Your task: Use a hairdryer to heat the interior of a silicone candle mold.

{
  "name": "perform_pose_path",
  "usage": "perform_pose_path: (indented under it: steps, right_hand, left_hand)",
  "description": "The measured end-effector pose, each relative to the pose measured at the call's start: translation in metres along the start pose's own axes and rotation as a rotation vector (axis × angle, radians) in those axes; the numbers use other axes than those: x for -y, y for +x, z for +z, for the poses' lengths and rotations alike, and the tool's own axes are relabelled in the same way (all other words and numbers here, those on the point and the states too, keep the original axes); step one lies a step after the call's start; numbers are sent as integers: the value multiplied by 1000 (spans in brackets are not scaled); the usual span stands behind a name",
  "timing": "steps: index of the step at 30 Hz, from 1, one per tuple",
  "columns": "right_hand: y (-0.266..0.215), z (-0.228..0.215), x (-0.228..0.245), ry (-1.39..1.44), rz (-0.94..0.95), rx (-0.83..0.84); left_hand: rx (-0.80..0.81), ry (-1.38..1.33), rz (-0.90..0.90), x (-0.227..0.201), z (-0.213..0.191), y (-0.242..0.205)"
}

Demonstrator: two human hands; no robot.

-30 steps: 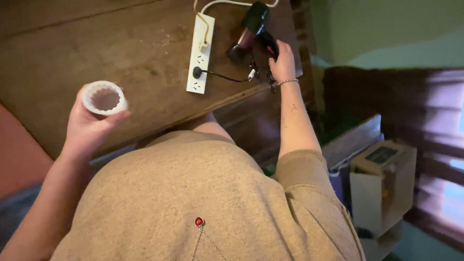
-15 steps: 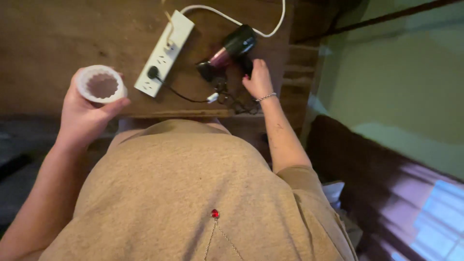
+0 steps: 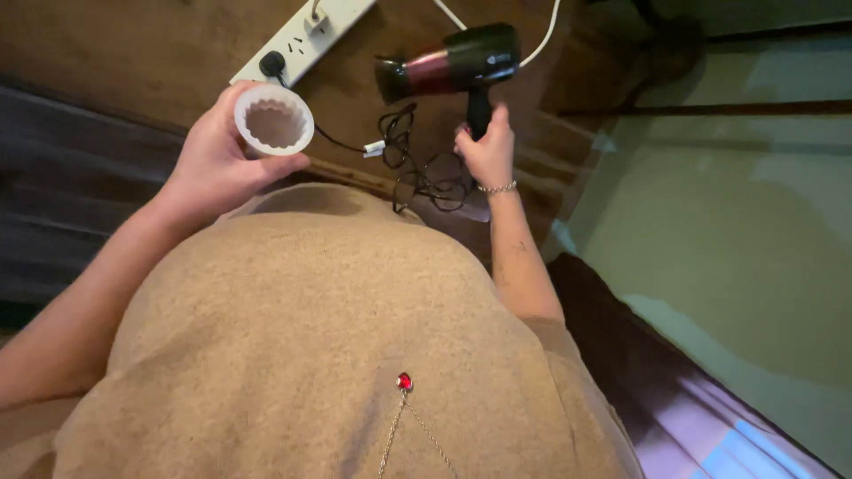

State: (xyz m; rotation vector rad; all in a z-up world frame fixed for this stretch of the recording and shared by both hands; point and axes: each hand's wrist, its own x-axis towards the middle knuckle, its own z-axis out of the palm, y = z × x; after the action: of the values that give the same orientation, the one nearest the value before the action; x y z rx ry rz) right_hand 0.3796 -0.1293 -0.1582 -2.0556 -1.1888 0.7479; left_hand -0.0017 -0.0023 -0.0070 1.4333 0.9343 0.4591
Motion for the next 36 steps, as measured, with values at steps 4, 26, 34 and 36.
perform_pose_path:
  steps: [4,26,34,36]
  right_hand:
    - [-10,-6,1,123,33,-32]
    - [-54,-5,48,238,-201,-287]
    - [-60,-2,59,642,-64,-248]
    - [-63,-1,63,611,-84,-244]
  left_hand:
    - [5,83,52,-6,3,7]
    - [121,61,-13,-26,35,34]
    - [272,-317,187,11,66,75]
    - [342,-398,142,7,71,80]
